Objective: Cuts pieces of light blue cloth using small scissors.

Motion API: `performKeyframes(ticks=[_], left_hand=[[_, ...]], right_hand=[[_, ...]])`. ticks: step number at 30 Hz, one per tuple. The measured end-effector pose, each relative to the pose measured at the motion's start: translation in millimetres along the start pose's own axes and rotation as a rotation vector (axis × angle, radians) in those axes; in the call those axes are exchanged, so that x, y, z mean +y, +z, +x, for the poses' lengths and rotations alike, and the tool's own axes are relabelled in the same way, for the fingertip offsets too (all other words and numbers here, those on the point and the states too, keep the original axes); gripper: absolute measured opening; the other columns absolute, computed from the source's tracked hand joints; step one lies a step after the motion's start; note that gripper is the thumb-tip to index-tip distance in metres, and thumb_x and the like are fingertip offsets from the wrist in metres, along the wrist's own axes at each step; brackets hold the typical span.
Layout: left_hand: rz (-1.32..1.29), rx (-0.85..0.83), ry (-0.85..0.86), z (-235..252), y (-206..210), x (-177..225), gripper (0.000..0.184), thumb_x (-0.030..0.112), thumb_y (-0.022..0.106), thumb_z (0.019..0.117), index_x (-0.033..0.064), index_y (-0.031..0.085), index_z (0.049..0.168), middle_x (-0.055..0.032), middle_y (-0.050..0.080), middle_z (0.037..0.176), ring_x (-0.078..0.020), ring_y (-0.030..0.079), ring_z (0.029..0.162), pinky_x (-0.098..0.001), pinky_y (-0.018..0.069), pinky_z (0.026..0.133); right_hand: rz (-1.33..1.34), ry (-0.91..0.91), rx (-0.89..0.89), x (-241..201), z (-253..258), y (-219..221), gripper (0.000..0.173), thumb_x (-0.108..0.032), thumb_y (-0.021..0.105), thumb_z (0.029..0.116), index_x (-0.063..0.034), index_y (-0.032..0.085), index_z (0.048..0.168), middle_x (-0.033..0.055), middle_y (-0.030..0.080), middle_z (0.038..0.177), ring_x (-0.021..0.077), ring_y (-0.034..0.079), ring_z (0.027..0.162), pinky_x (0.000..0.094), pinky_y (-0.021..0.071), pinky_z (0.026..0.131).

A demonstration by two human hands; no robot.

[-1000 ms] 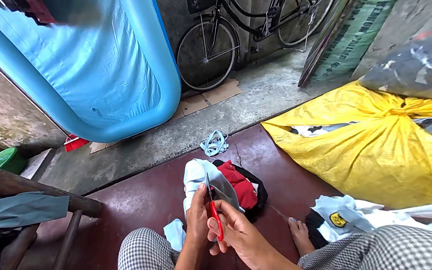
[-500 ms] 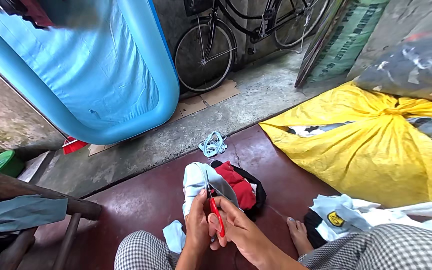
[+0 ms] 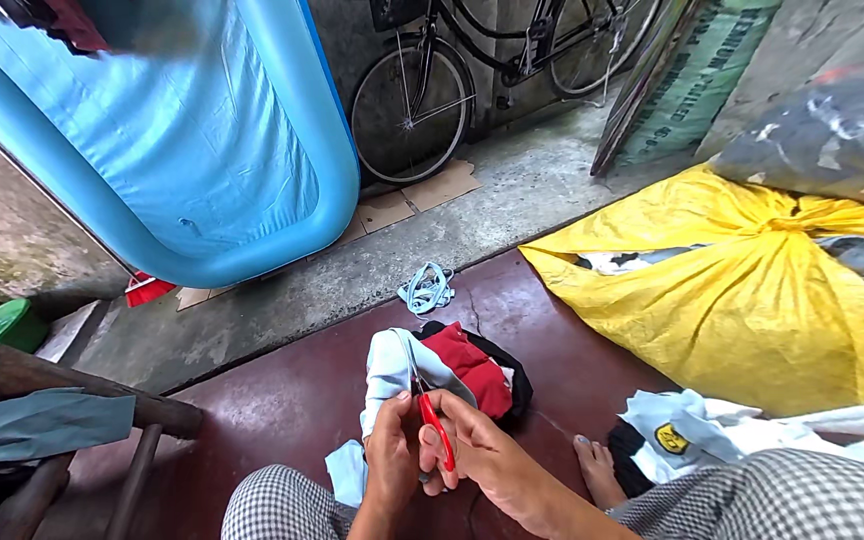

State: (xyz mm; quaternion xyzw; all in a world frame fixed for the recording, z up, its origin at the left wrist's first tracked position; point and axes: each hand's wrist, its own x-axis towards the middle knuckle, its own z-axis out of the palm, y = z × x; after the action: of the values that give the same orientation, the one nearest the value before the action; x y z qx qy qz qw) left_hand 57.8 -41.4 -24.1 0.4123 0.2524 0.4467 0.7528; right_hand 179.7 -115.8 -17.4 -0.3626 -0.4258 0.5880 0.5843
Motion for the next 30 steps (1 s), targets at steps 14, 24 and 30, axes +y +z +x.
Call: performKeyframes(ticks=[14, 24, 30], left_hand=[[0.008, -0.050, -0.001, -2, -4, -3, 0.042, 0.014, 0.035, 0.0995, 0.0072, 0.071, 0.079, -0.0017, 0.068, 0.067, -0.0062, 0.066, 0.062, -0.0234, 0.0563, 0.060], [0.014, -0.095, 0.100, -2, -11, -13, 0.035, 0.006, 0.044, 0.0929, 0.0147, 0.069, 0.071, 0.0025, 0.067, 0.066, -0.0035, 0.065, 0.063, -0.0215, 0.0550, 0.062], [-0.021, -0.226, 0.022, 1, -13, -13, 0.054, 0.059, 0.060, 0.0915, 0.0087, 0.074, 0.105, -0.0037, 0.075, 0.090, -0.0083, 0.071, 0.078, -0.0263, 0.0591, 0.070]], right_hand=[[0.034, -0.008, 0.026, -2, 1, -1, 0.033, -0.030, 0.057, 0.1034, -0.0069, 0.051, 0.126, 0.0032, 0.064, 0.088, 0.0155, 0.066, 0.072, 0.0342, 0.0599, 0.067], [-0.038, -0.009, 0.026, -6, 3, -6, 0.034, -0.032, 0.058, 0.1026, -0.0085, 0.051, 0.126, 0.0020, 0.064, 0.089, 0.0138, 0.065, 0.074, 0.0308, 0.0569, 0.065], [-0.025, 0.025, 0.134, -5, 1, 0, 0.036, -0.026, 0.064, 0.0994, -0.0063, 0.054, 0.127, 0.0035, 0.066, 0.089, 0.0166, 0.068, 0.074, 0.0329, 0.0605, 0.063]])
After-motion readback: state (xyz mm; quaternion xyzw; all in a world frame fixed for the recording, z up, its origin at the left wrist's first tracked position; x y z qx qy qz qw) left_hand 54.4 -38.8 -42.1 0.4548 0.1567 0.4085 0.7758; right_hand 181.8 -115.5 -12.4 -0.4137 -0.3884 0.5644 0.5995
